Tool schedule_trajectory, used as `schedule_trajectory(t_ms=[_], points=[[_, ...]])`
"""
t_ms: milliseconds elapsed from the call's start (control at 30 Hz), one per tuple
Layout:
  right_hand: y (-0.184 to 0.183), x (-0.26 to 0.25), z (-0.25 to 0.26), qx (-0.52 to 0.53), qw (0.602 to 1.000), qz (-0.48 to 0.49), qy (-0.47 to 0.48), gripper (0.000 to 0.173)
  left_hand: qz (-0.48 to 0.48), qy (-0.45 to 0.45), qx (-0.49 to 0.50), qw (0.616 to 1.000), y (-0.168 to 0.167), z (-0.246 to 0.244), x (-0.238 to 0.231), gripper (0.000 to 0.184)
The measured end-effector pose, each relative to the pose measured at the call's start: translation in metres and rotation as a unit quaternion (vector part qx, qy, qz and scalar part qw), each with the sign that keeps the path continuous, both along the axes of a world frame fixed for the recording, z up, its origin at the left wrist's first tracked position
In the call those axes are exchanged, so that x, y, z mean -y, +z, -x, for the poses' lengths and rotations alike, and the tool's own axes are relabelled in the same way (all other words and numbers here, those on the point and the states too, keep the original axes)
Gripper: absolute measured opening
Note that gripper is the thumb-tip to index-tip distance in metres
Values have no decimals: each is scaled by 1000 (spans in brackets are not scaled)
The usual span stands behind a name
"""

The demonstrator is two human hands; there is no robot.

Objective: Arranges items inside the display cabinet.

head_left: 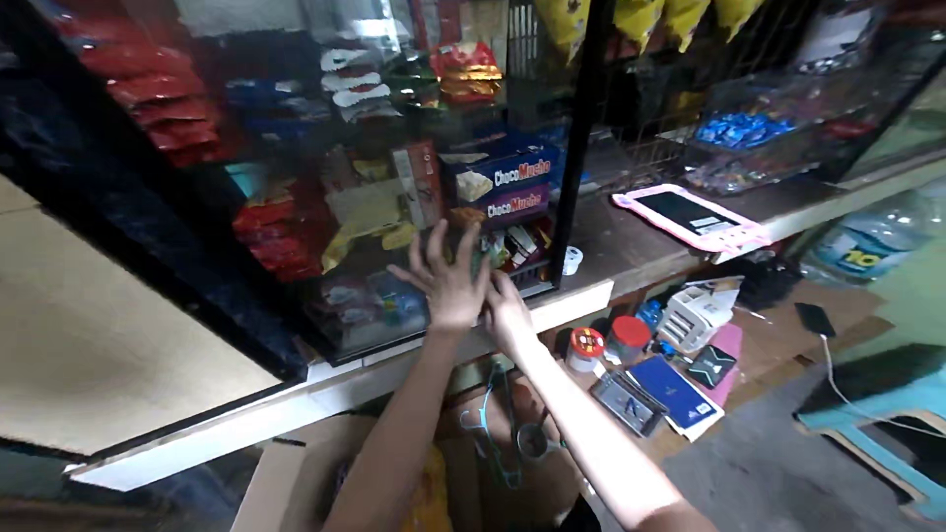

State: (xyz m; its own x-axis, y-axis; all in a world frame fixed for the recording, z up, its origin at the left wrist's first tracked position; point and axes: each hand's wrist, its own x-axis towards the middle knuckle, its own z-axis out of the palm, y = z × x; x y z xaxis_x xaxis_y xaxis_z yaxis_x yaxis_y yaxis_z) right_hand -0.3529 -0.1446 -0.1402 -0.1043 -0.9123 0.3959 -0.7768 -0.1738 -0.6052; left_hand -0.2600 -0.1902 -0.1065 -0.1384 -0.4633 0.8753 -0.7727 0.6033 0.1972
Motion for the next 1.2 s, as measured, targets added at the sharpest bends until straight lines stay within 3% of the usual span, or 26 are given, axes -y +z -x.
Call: schedule_trajectory(t_ms=[100,200,433,600,767,900,1067,1200], points=[[-5,2,-7,-7,999,23,49,37,22,39,12,999,-4,-8,7,49],[5,2,-7,-28,996,-37,82,39,33,53,9,998,-7,-22,9,47],[6,10,-7,42,995,-85,-22,38,43,64,10,997,-8,-42,12,39],[-2,23,-4,45,998,-52,-8,37,35,54,24,998,-5,-41,11,28],[16,22,1,37,998,28,-36,34,24,64,54,996,-7,-47,16,21],[30,14,15,39,998,47,-27,34,31,68,64,995,-7,-50,15,22],[22,-14,35,41,984,172,-7,30,-8,60,77,995,-5,-52,12,26],[19,-41,53,66,975,210,36,31,-38,6,59,998,-4,-59,0,30]])
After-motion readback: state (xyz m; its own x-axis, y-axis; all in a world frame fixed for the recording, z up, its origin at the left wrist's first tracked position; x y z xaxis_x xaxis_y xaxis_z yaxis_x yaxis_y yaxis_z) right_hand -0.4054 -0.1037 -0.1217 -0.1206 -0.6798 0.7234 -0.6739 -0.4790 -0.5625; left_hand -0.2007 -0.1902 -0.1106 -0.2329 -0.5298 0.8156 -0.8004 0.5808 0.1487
